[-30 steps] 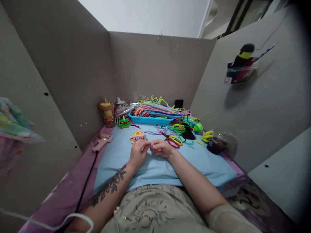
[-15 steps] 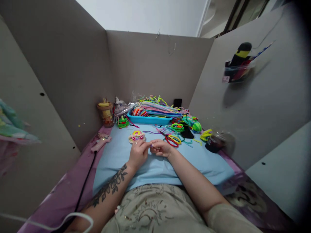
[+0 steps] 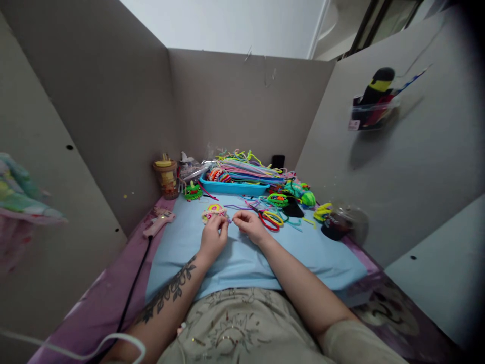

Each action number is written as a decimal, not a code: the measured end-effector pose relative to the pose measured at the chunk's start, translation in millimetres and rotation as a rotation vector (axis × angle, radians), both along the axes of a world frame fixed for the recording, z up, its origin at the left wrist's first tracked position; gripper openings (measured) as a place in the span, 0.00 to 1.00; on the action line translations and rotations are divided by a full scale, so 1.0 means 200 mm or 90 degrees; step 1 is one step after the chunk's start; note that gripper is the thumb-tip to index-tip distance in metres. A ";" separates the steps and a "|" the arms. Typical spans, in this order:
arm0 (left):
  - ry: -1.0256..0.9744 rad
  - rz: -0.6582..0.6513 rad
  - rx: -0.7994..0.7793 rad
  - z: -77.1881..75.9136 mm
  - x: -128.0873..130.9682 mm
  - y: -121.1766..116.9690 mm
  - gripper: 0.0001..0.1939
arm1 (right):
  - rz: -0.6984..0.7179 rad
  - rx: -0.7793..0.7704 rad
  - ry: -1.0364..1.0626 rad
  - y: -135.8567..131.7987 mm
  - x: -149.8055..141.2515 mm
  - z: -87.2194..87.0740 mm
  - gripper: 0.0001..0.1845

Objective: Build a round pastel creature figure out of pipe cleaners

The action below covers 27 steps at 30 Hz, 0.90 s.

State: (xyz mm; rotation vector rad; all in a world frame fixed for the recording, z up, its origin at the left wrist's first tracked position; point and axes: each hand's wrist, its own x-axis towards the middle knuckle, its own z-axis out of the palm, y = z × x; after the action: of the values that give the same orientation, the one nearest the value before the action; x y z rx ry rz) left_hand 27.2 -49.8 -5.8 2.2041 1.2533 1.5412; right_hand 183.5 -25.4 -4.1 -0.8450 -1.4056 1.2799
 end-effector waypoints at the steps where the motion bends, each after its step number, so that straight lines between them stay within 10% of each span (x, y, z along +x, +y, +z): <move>1: -0.004 0.002 -0.006 0.00 0.00 0.00 0.07 | -0.017 0.022 -0.017 0.00 0.00 0.00 0.13; 11: -0.035 -0.019 -0.022 -0.01 0.00 0.01 0.06 | -0.065 0.097 -0.095 -0.02 -0.01 0.00 0.09; 27: -0.169 -0.106 -0.115 -0.03 0.00 0.05 0.08 | 0.062 -0.066 0.128 0.01 -0.01 -0.01 0.14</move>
State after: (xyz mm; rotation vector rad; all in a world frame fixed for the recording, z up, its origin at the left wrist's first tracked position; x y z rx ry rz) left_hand 27.5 -39.7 -11.7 1.8682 1.0557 1.5290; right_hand 181.1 -22.9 -5.7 -0.7013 -1.2426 1.4799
